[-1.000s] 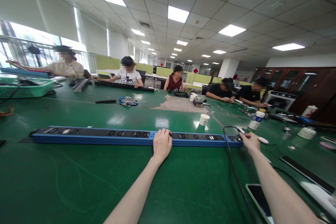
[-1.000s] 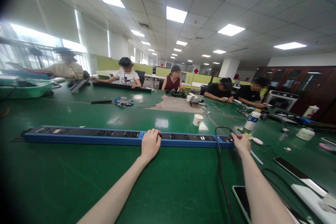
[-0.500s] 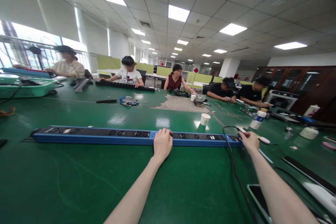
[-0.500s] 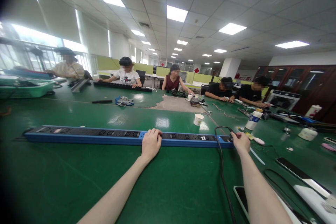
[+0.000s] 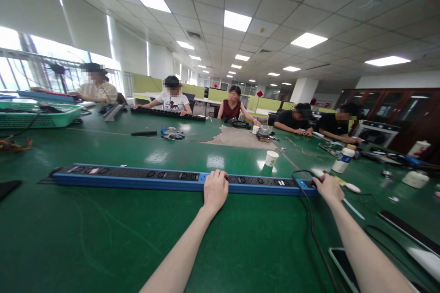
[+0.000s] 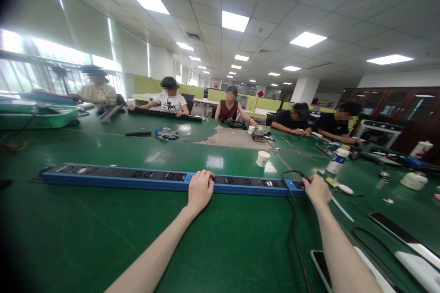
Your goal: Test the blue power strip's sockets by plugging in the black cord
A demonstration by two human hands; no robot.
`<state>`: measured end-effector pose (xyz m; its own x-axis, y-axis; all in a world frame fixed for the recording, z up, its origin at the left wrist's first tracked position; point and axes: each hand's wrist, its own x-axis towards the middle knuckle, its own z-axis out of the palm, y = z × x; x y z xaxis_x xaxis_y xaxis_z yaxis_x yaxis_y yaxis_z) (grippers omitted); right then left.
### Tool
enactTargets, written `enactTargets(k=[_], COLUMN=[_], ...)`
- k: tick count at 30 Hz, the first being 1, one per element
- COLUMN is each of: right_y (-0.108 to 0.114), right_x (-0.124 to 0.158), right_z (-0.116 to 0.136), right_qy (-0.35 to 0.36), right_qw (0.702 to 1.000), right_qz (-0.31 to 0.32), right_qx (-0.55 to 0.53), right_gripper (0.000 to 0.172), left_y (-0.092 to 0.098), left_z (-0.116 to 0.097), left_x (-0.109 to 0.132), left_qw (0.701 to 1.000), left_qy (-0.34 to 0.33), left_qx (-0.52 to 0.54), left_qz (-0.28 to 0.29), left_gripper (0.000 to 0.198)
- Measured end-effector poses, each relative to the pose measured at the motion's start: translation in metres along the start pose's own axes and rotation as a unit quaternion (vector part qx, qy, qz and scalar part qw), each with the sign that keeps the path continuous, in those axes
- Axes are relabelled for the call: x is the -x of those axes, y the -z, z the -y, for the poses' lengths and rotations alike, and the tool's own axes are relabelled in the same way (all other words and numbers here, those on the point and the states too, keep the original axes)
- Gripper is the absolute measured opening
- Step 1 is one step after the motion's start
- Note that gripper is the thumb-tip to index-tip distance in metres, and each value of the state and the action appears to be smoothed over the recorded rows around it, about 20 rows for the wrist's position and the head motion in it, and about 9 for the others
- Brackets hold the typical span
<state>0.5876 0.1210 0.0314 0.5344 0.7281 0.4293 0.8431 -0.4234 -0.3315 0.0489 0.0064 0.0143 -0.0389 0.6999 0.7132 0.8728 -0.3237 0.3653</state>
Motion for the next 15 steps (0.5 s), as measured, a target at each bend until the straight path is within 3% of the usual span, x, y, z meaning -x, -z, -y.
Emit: enactTargets(k=[7,12,15], right_y=[0.003,0.009,0.025], right_x=[-0.011,-0.004,0.0], right_z=[0.004,0.006,0.015], right_qy=[-0.031,-0.039,-0.018], right_qw=[0.999,0.997,0.993], right_qz=[0.026,-0.029,-0.061], right_qx=[-0.018,-0.064,-0.102], right_gripper=[0.036,0.038,0.046], left_y=[0.001,0.004,0.005], left_z=[0.0,0.0,0.0], left_x=[0.0,0.0,0.002], left_qw=[1.0,1.0,0.999], left_qy=[0.003,0.006,0.008], left_qx=[0.01,0.025,0.034], left_qz=[0.001,0.0,0.0], left_gripper=[0.019,0.02,0.02])
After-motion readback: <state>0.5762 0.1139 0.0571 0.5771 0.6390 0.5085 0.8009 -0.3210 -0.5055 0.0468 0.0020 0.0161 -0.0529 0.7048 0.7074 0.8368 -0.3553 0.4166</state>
